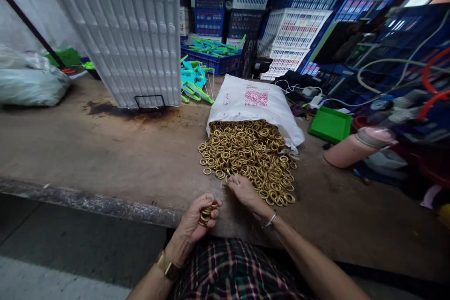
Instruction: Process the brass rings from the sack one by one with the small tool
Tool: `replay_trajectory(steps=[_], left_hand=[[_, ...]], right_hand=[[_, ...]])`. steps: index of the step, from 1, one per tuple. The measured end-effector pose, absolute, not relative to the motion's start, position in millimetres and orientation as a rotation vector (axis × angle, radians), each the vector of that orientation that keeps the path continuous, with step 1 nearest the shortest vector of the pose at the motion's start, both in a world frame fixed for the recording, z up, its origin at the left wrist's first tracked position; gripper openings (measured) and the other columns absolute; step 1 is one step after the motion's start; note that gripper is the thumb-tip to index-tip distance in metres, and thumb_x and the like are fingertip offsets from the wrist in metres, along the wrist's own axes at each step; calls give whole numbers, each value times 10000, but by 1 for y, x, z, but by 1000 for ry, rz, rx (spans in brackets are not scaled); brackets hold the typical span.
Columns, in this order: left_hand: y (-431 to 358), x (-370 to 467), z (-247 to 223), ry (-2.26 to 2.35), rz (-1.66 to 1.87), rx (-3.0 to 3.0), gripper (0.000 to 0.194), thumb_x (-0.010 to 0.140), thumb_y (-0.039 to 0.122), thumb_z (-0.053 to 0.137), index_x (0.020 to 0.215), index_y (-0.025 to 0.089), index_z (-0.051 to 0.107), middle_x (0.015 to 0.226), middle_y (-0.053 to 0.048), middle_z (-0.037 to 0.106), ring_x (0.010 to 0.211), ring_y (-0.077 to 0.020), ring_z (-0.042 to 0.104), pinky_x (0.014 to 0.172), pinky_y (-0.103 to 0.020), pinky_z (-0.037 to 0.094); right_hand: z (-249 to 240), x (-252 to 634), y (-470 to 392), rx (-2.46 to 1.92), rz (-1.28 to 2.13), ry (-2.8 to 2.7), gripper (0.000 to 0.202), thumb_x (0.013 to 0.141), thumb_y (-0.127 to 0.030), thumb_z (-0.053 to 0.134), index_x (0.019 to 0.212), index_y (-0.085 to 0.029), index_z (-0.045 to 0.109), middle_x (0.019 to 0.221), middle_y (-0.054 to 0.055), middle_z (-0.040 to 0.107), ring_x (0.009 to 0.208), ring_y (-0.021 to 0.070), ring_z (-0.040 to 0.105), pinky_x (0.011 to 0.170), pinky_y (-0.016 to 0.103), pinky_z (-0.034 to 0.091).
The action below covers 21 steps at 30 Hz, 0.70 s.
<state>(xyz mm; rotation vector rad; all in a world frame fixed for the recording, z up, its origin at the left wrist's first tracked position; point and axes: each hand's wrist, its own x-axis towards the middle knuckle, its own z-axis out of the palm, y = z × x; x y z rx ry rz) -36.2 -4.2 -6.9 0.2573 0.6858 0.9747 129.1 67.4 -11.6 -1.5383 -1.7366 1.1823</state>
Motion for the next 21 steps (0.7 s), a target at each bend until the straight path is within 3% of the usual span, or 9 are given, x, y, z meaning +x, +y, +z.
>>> replay_trajectory(steps=[4,7,11,14,21], left_hand=[[-2,-28,-7,941,1059,496,298,687,385,628,664,183,410,564,60,468,400,-44,381,362,-154,250],[1,-22,-6,1230,1154,889,224,708,368,601,657,180,491,488,63,442,416,-68,398,422,-186,323],[4,-22,-5,1287,1288,1241,133,713,262,584,814,191,636,751,-32,634,713,-156,562,679,-262,434],[5,-27,-7,1218,1277,1366,157,712,213,580,843,206,665,879,-67,668,841,-203,580,801,-319,422],[7,-42,-17,1106,1109,1653,270,725,152,570,955,244,675,843,-81,633,784,-190,562,767,-301,414]], right_hand=[[0,134,60,-1282,1874,-1162,266,728,-416,542,723,-214,369,489,-122,288,356,32,165,369,177,135],[9,134,52,-1102,2093,-941,333,688,-396,638,741,-212,367,486,-132,292,347,11,151,358,160,136],[12,128,43,-975,2261,-745,328,685,-333,672,743,-204,376,481,-132,297,348,1,143,351,144,145],[10,126,41,-925,2328,-632,281,705,-294,657,738,-193,397,475,-131,287,345,0,130,342,138,157],[4,128,39,-889,2447,-476,159,764,-229,583,725,-164,444,472,-128,234,336,1,125,339,126,191]])
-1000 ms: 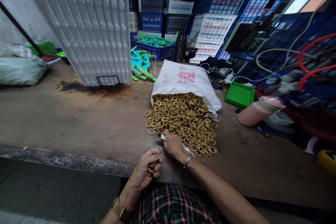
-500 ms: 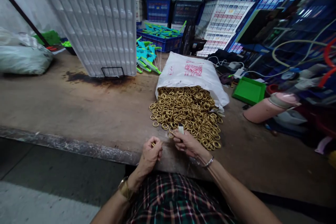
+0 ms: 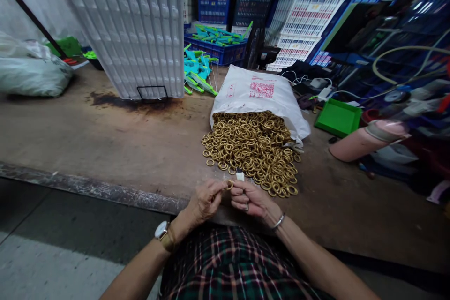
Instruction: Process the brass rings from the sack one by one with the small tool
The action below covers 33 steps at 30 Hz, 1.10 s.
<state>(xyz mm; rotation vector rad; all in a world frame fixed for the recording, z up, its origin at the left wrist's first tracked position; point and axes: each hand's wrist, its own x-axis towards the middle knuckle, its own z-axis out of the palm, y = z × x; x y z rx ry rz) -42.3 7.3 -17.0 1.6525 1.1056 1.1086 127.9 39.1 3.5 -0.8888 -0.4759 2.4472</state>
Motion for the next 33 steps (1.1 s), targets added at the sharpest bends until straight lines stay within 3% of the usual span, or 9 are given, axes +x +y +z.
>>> replay_trajectory(steps=[5,10,13,18,24,27,33], left_hand=[[7,-44,-18,1097,1046,1587,174,720,192,595,859,236,690,730,-66,590,713,-189,525,739,-294,398],[5,-39,-17,1102,1079,1566,111,738,215,575,808,215,661,780,-59,611,736,-178,529,742,-285,390],[2,-34,-15,1165,1097,1543,100,765,234,531,736,186,614,703,-29,591,654,-142,512,661,-254,390],[-1,-27,-10,1219,949,1116,193,765,356,519,702,173,518,456,62,429,402,-75,371,423,-193,303],[1,-23,-6,1018,945,579,294,663,395,637,739,165,472,575,58,482,385,-35,404,349,-148,274],[1,-22,-4,949,918,457,311,635,371,668,744,158,469,591,59,469,387,-28,415,338,-137,271],[-2,-21,1,894,938,438,272,652,321,666,769,154,486,632,51,468,413,-25,435,350,-133,303]], right_hand=[[1,124,34,-881,2482,-443,171,764,-230,584,699,-163,441,469,-128,229,333,4,123,330,135,179],[4,121,34,-934,2461,-518,177,742,-241,595,700,-166,440,457,-131,248,334,2,121,329,138,161],[6,119,34,-1032,2379,-666,218,720,-289,600,675,-179,417,466,-122,300,338,2,148,335,145,150],[0,116,33,-1339,1885,-1128,177,743,-346,533,781,-202,438,523,-107,371,361,27,220,359,164,164],[2,118,31,-1314,1182,-1848,179,811,-338,456,869,-186,530,716,-24,518,645,105,461,598,227,359],[3,119,30,-1303,1062,-1999,193,838,-342,430,876,-181,529,754,-6,541,680,118,475,650,247,360],[-1,117,34,-1372,1120,-1873,180,829,-306,412,723,-185,494,646,-32,481,619,108,438,594,227,342]])
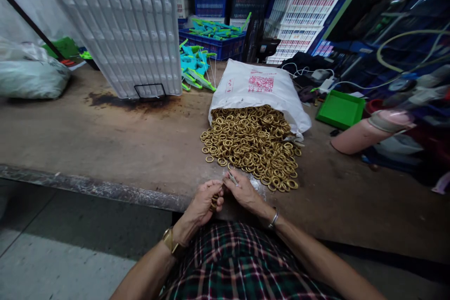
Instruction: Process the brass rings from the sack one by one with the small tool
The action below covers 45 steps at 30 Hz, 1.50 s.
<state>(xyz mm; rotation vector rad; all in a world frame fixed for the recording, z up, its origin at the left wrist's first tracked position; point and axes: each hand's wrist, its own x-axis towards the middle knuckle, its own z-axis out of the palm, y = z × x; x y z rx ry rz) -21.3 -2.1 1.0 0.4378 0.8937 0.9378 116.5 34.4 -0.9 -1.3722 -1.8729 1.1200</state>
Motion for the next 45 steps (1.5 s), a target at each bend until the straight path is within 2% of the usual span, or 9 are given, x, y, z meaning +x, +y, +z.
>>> replay_trajectory(steps=[8,15,21,31,40,45], left_hand=[[-3,-18,-1,953,1000,509,250,680,326,649,775,142,509,647,30,512,411,-33,447,345,-148,332],[-4,-16,-4,980,1015,567,271,699,377,632,748,149,494,580,49,494,390,-39,431,342,-155,331],[-5,-16,-5,971,1018,582,260,704,370,622,732,155,479,545,56,489,371,-39,413,338,-157,324],[-4,-17,1,1150,991,685,277,682,403,608,738,155,499,529,56,494,372,-43,409,349,-160,330],[-5,-17,1,1112,992,642,303,668,424,615,742,160,486,526,61,492,368,-43,408,346,-157,320],[-3,-17,0,1138,1021,632,305,660,424,622,717,165,471,522,61,492,369,-44,411,344,-155,312]], right_hand=[[-6,115,37,-1334,1363,-1665,217,823,-341,416,687,-186,481,581,-37,509,557,101,451,553,223,348],[-7,114,37,-1329,1308,-1684,228,810,-358,437,695,-176,511,607,-32,507,585,102,445,564,222,349],[-7,114,38,-1337,1362,-1652,219,808,-310,412,672,-173,516,581,-31,513,561,99,445,550,218,343],[2,113,34,-1380,1150,-1827,186,780,-311,470,677,-172,538,601,-41,483,585,97,422,556,210,319],[-3,113,38,-1382,1141,-1813,246,809,-286,384,624,-174,503,581,-33,468,563,101,412,539,214,317],[-10,119,36,-1390,913,-2050,184,791,-210,376,645,-189,484,558,-24,462,513,104,373,504,221,278]])
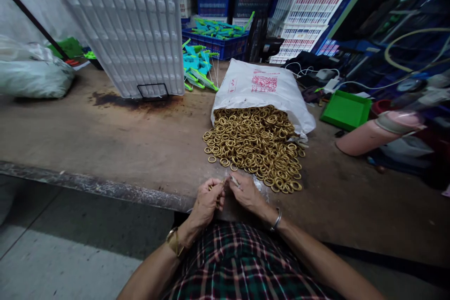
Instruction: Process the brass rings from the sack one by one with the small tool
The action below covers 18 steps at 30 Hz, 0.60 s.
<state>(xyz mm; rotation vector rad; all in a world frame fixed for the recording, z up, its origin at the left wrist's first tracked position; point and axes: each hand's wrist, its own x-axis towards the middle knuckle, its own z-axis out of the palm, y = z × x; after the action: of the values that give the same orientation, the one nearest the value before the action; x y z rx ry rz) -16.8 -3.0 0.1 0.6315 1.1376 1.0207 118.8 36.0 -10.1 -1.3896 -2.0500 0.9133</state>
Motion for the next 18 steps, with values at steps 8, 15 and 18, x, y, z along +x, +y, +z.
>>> replay_trajectory(steps=[8,15,18], left_hand=[[-3,-16,1,1210,1027,708,244,666,380,586,721,167,481,504,63,483,367,-49,406,356,-163,335],[-4,-17,-1,1277,1008,764,224,660,376,561,705,169,488,498,61,485,362,-56,413,352,-168,342],[-4,-18,-2,1283,1005,772,202,665,355,551,717,168,494,495,62,485,362,-54,415,356,-163,344]], right_hand=[[-13,120,30,-1399,740,-2445,177,720,-115,394,783,-183,545,625,19,555,551,124,427,548,239,269],[-9,121,30,-1384,743,-2537,219,726,-104,394,867,-171,546,705,40,605,604,134,487,578,238,285],[-10,121,30,-1405,724,-2571,203,735,-110,395,859,-168,545,709,47,609,605,137,495,576,240,282]])
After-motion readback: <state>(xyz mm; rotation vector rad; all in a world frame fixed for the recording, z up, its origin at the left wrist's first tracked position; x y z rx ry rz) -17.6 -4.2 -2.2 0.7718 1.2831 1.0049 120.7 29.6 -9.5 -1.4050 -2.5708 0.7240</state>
